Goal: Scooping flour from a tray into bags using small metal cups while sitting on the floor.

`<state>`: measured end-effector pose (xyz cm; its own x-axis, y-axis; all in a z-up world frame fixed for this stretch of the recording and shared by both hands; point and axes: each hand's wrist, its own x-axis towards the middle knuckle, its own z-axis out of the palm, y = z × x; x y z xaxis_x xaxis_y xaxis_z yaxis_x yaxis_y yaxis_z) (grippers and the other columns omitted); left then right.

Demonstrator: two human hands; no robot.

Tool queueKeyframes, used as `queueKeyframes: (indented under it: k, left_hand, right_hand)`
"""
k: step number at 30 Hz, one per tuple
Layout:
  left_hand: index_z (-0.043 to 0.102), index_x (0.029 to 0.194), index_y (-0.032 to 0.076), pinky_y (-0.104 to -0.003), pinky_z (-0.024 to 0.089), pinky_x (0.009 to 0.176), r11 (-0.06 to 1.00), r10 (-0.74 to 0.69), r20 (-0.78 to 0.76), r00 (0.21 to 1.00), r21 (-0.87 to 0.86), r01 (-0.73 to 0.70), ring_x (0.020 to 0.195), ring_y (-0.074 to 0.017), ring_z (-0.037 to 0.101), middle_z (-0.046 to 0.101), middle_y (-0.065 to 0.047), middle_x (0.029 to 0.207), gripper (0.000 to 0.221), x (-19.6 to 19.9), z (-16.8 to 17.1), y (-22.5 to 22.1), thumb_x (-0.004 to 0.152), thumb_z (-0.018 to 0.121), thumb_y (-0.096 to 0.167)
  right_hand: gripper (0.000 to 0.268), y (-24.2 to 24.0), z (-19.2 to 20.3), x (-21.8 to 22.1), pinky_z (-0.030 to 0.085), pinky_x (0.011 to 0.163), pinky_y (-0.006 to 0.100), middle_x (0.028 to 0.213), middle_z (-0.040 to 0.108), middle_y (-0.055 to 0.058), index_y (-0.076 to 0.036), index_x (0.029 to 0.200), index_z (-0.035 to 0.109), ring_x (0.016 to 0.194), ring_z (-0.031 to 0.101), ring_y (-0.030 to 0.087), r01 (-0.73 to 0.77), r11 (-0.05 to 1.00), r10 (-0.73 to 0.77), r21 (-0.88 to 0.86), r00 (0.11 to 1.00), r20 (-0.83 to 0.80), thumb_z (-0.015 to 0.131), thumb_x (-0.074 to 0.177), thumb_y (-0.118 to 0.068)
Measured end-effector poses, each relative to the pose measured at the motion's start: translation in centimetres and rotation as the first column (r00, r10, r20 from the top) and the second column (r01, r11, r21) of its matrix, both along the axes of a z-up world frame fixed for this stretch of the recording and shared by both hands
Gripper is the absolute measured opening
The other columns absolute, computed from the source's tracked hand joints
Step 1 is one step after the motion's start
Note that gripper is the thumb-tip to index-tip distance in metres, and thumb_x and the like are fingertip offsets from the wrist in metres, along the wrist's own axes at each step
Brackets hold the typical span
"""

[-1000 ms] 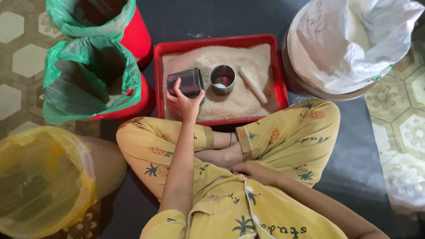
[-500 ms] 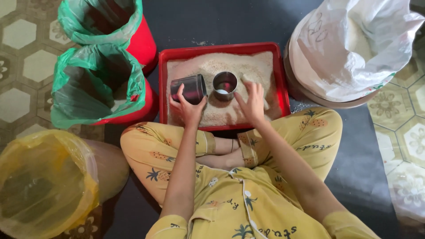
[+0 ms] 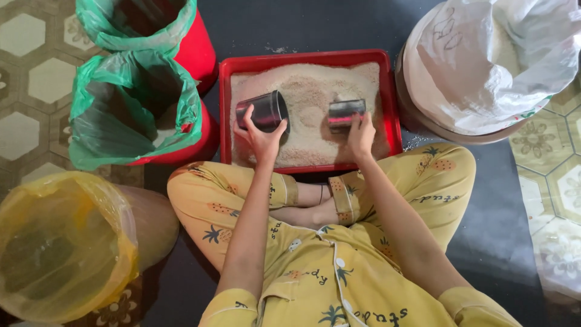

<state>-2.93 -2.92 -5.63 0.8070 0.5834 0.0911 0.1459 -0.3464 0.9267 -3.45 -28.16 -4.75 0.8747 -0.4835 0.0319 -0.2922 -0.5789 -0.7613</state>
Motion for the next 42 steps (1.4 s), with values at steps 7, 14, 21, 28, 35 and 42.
queueKeyframes:
  k: [7,14,21,28,35,42]
  left_hand:
    - [0.051,0.141,0.037,-0.069,0.028,0.11,0.99,-0.14,-0.179,0.974,-0.007,0.141,0.142,-0.0491,0.035,0.026,-0.026,0.152,0.095,0.1,4.7,-5.7,0.056,0.093,0.046]
    - [0.052,0.14,0.034,-0.069,0.029,0.107,0.98,-0.192,-0.222,0.956,-0.089,0.176,0.142,-0.0477,0.032,0.025,-0.025,0.153,0.095,1.3,3.6,-6.2,0.056,0.092,0.053]
    - [0.05,0.135,0.036,-0.058,0.037,0.1,0.844,0.017,-0.16,0.987,0.531,0.072,0.135,-0.0374,0.039,0.033,-0.015,0.148,0.097,-0.2,6.5,-2.5,0.05,0.096,0.049]
    - [0.05,0.133,0.038,-0.053,0.032,0.104,0.835,-0.005,-0.22,0.975,0.535,0.125,0.137,-0.031,0.035,0.033,-0.009,0.149,0.093,0.6,3.8,-3.8,0.051,0.091,0.053]
    - [0.052,0.136,0.032,-0.064,0.03,0.107,0.991,-0.134,-0.206,0.969,-0.01,0.135,0.14,-0.0417,0.03,0.029,-0.02,0.149,0.095,0.8,3.5,-6.7,0.054,0.093,0.057]
    - [0.05,0.143,0.021,-0.058,0.04,0.108,0.896,-0.076,-0.245,0.966,-0.442,-0.041,0.137,-0.0433,0.044,0.035,-0.026,0.147,0.101,2.3,5.5,-5.0,0.061,0.094,0.06]
  right_hand:
    - [0.033,1.0,-3.1,0.7,0.051,0.095,0.059,0.11,0.069,0.032,-0.009,0.116,0.059,0.114,0.064,0.051,-0.092,0.988,0.094,0.121,0.996,-0.011,0.053,0.108,-0.041]
    - [0.042,-1.8,-2.6,-0.1,0.055,0.081,0.045,0.115,0.067,0.017,-0.009,0.125,0.067,0.108,0.064,0.034,0.086,0.808,-0.08,0.583,0.996,-0.036,0.057,0.106,-0.045]
    - [0.034,-1.7,0.5,-0.2,0.053,0.08,0.061,0.09,0.063,0.024,-0.01,0.096,0.052,0.101,0.065,0.049,-0.005,0.998,0.0,0.069,0.997,0.078,0.052,0.109,-0.041]
    - [0.026,0.6,-1.6,0.9,0.052,0.075,0.062,0.08,0.066,0.024,-0.013,0.097,0.051,0.088,0.068,0.052,-0.133,0.985,0.141,-0.114,0.988,0.067,0.051,0.108,-0.036]
    - [0.032,-0.6,-2.3,0.5,0.05,0.075,0.057,0.09,0.065,0.028,-0.005,0.098,0.057,0.093,0.066,0.045,-0.09,0.975,0.076,0.202,0.994,0.073,0.054,0.107,-0.035]
    - [0.036,-1.2,2.9,1.7,0.057,0.05,0.027,0.079,0.053,0.002,-0.011,0.089,0.056,0.069,0.061,0.018,-0.04,0.834,0.009,0.55,0.998,0.06,0.056,0.107,-0.042]
